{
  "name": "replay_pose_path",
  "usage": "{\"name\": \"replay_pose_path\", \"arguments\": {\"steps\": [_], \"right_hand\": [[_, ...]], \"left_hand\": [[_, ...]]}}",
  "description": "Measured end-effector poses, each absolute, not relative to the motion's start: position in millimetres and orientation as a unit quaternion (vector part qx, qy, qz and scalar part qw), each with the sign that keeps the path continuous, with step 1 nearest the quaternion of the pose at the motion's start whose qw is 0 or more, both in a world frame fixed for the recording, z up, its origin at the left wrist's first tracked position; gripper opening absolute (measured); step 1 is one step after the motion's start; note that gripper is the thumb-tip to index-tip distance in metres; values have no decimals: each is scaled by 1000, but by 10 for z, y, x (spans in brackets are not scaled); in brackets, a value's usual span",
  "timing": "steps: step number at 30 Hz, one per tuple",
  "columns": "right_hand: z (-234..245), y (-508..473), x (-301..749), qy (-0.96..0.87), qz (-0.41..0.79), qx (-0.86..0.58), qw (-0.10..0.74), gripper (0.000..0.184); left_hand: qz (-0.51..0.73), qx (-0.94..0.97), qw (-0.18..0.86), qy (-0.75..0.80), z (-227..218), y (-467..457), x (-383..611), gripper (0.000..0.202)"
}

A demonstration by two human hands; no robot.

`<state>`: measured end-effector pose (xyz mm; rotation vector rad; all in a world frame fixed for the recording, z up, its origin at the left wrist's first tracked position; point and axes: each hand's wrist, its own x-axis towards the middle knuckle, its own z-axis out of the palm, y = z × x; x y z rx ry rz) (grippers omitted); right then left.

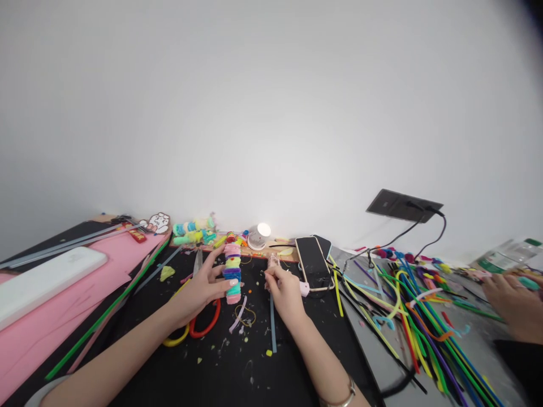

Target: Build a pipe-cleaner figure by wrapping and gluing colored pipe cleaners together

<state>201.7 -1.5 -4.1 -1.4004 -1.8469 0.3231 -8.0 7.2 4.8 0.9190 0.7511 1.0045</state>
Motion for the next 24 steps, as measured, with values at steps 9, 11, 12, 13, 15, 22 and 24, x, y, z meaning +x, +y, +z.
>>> {"name": "replay_pose_path", "arguments": {"steps": [9,11,12,13,15,22,24], "right_hand": [[-32,-25,1999,-708,153,-537,433,11],[-59,-20,1978,-681,204,-530,461,13],[-73,-18,1968,-667,233,-527,472,16],[-86,-17,1959,-654,262,-523,479,18],[-103,-19,1951,-639,303,-516,483,18],[-62,-43,2007,-694,226,-521,443,22],[-55,-39,2023,-719,183,-526,416,23]], "left_hand": [[452,415,710,344,38,80,-78,90],[452,414,711,345,36,84,-76,90],[452,415,710,346,37,86,-75,90],[451,417,709,348,38,87,-74,90],[448,421,707,349,41,88,-72,90],[446,428,706,347,61,75,-85,89],[444,431,706,346,77,61,-90,87]]}}
